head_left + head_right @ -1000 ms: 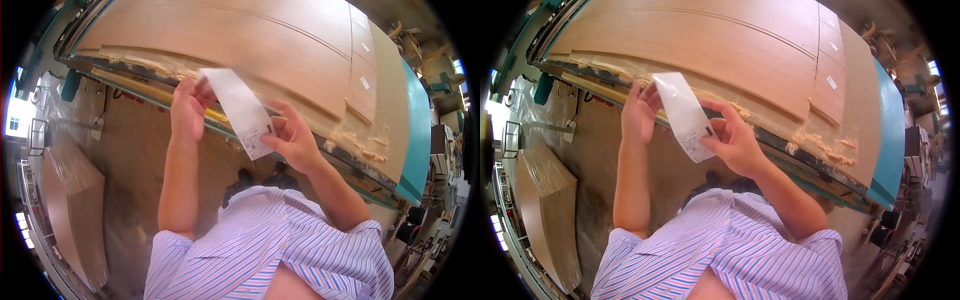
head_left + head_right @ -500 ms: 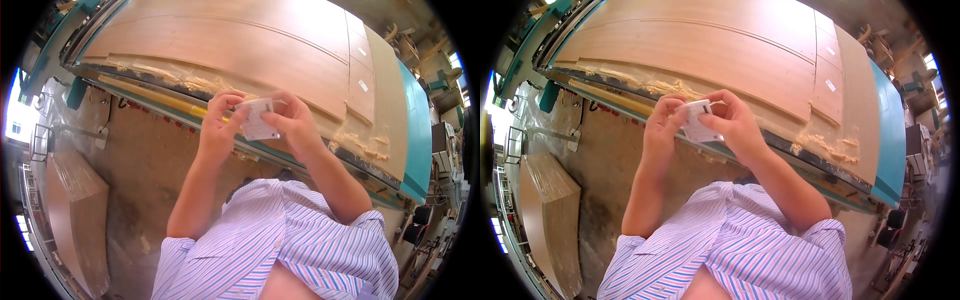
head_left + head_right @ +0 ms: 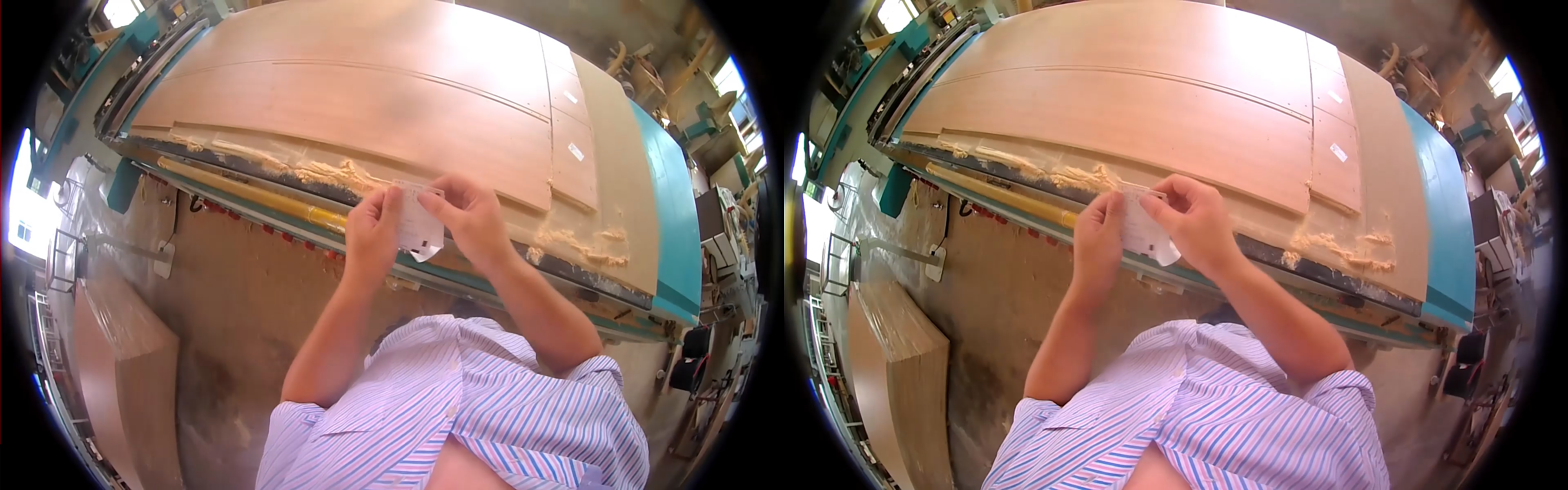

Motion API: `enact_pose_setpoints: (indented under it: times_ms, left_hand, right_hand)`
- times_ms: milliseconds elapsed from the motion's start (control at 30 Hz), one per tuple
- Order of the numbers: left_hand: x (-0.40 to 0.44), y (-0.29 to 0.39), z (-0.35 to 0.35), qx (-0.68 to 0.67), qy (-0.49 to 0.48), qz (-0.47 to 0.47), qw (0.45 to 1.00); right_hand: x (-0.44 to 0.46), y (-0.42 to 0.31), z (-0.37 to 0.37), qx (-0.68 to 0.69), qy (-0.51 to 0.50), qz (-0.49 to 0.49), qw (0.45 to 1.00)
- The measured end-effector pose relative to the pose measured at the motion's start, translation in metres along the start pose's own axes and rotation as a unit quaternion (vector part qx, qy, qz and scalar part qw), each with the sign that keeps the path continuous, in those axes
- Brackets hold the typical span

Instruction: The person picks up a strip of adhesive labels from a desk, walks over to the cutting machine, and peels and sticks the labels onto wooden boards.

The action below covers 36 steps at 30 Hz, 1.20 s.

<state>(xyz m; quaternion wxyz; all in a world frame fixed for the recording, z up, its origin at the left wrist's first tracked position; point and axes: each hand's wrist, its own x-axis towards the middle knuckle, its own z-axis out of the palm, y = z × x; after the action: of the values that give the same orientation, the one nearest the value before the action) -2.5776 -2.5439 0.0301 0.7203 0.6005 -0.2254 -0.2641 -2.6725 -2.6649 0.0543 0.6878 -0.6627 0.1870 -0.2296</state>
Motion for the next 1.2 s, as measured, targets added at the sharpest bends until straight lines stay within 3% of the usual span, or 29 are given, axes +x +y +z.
enact_pose_setpoints:
  times_ms: [100, 367, 433, 467, 500, 700, 800, 933, 967, 1133, 1200]
  left_hand:
    - [-0.011, -0.013, 0.006, -0.082, -0.011, -0.025, 0.996]
    - [-0.02, -0.038, -0.013, -0.027, 0.132, -0.095, 0.986]
    - [-0.026, -0.029, -0.024, -0.023, 0.146, -0.139, 0.979]
    - [-0.029, -0.035, -0.034, 0.045, 0.157, -0.137, 0.977]
    - [-0.032, -0.041, -0.043, 0.048, 0.176, -0.138, 0.973]
    - [-0.045, -0.043, -0.075, 0.079, 0.275, -0.172, 0.943]
    - [-0.051, -0.037, -0.081, 0.065, 0.332, -0.169, 0.926]
    - [-0.073, -0.048, -0.111, 0.051, 0.428, -0.163, 0.887]
    - [-0.089, -0.059, -0.13, 0.065, 0.407, -0.187, 0.892]
    - [-0.135, -0.119, -0.189, 0.232, 0.433, -0.334, 0.805]
    - [-0.143, -0.141, -0.202, 0.221, 0.44, -0.355, 0.795]
  right_hand:
    - [0.0, 0.015, 0.004, 0.027, 0.047, 0.018, 0.998]
    - [0.037, 0.055, 0.022, 0.021, 0.024, 0.038, 0.999]
    - [0.06, 0.06, 0.023, 0.088, 0.046, 0.077, 0.992]
    - [0.076, 0.061, 0.022, 0.124, 0.059, 0.095, 0.986]
    - [0.094, 0.064, 0.022, 0.116, 0.119, 0.105, 0.981]
    - [0.233, 0.166, -0.039, -0.183, 0.133, 0.069, 0.972]
    - [0.278, 0.192, -0.04, -0.176, 0.121, 0.065, 0.975]
    - [0.282, 0.155, -0.034, -0.049, 0.139, 0.104, 0.984]
    - [0.28, 0.154, -0.039, -0.044, 0.133, 0.111, 0.984]
    - [0.28, 0.168, -0.061, -0.06, 0.129, 0.118, 0.983]
    - [0.281, 0.174, -0.066, -0.054, 0.137, 0.122, 0.982]
